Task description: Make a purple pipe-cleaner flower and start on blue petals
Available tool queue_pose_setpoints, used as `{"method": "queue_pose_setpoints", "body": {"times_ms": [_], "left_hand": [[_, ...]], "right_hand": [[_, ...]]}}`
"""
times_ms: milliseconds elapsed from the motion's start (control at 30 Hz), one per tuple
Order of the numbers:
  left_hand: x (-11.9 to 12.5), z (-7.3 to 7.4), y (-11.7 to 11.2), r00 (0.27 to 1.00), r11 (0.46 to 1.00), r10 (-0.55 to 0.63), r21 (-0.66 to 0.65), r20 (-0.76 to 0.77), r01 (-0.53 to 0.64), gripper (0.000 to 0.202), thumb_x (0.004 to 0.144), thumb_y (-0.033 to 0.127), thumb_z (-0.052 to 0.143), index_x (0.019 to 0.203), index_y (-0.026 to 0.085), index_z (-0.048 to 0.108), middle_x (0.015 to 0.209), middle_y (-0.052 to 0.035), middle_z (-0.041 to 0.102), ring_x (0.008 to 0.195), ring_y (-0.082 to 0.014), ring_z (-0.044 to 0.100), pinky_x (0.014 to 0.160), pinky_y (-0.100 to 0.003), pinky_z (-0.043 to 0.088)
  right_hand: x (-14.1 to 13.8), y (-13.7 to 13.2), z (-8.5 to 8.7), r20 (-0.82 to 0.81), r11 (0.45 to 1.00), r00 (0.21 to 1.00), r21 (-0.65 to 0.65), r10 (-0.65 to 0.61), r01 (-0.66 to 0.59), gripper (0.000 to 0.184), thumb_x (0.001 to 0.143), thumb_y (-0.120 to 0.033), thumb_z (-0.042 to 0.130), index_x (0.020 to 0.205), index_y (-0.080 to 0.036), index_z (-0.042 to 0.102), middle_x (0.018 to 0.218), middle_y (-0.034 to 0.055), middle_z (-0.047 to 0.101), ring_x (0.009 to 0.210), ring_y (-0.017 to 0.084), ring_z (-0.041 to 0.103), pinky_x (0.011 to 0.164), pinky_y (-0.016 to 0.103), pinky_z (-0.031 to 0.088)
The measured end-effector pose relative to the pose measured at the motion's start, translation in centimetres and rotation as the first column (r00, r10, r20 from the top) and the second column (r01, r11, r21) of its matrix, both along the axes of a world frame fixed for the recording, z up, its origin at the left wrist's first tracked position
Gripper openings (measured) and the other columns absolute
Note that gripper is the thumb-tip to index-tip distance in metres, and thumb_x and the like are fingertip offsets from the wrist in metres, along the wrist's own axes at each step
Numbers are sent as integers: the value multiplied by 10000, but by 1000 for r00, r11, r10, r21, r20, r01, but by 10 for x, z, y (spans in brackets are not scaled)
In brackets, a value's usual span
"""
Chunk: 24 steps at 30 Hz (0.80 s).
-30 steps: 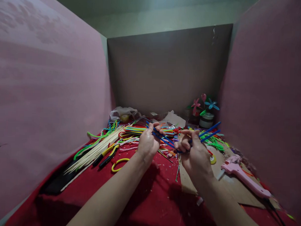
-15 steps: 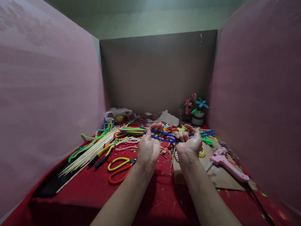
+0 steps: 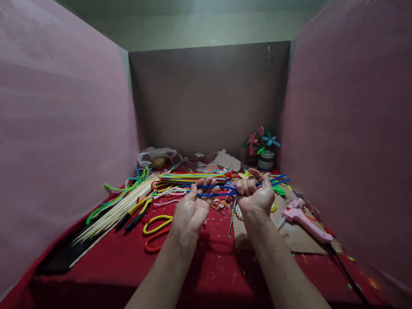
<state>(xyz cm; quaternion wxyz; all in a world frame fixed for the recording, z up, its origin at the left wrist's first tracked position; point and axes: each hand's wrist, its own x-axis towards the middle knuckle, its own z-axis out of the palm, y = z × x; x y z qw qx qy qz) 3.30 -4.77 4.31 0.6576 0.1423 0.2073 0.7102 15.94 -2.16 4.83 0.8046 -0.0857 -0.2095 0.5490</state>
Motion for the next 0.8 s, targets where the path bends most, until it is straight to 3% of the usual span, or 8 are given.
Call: {"method": "queue_pose_setpoints", "body": {"times_ms": [167, 333, 467, 567, 667, 800], "left_hand": [[4, 4, -2, 987, 988, 145, 62, -68, -141, 275, 915, 145, 327, 828, 103, 584, 817, -121, 686, 778, -175, 676, 608, -245, 534], [11, 6, -5, 954, 960, 264, 137, -145, -244, 273, 914, 177, 353, 762, 116, 571, 786, -105, 693, 754, -175, 672, 504, -205, 469], [17, 6, -13, 948, 970, 214, 168, -236, -177, 175, 869, 149, 430, 848, 116, 601, 786, -99, 698, 745, -188, 670, 377, -176, 370], [23, 4, -20, 936, 966, 207, 208, -283, -151, 128, 791, 124, 517, 869, 119, 619, 787, -93, 700, 745, -195, 668, 334, -168, 317], [26, 3, -26, 928, 965, 200, 225, -313, -132, 191, 724, 90, 553, 897, 116, 629, 841, -100, 703, 773, -202, 666, 333, -159, 322], [26, 1, -27, 932, 988, 110, 141, -345, -64, 284, 723, 44, 500, 976, 94, 618, 936, -135, 694, 812, -216, 665, 313, -147, 303]], "right_hand": [[-4, -6, 1, -43, 999, 998, 27, 38, -37, 477, 905, -460, 326, 637, -163, 586, 324, -107, 173, 327, 68, 101, 369, 218, 191], [-3, -5, -3, -95, 996, 992, 26, 84, -82, 486, 912, -443, 316, 630, -159, 592, 331, -99, 175, 340, 73, 111, 376, 218, 200], [-4, -1, -6, -134, 995, 987, 42, 92, -87, 474, 883, -498, 357, 627, -170, 583, 343, -103, 171, 351, 72, 95, 374, 214, 192], [-5, 0, -8, -106, 995, 990, 54, 91, -85, 456, 894, -458, 359, 648, -159, 601, 345, -106, 169, 351, 66, 82, 370, 211, 171], [-4, -1, -8, -95, 995, 992, 52, 88, -83, 471, 913, -410, 326, 645, -149, 612, 338, -103, 168, 346, 65, 75, 363, 211, 155], [-3, -4, -5, -104, 993, 989, 74, 104, -96, 487, 911, -431, 323, 628, -155, 607, 345, -101, 165, 350, 68, 71, 356, 210, 148]]}}
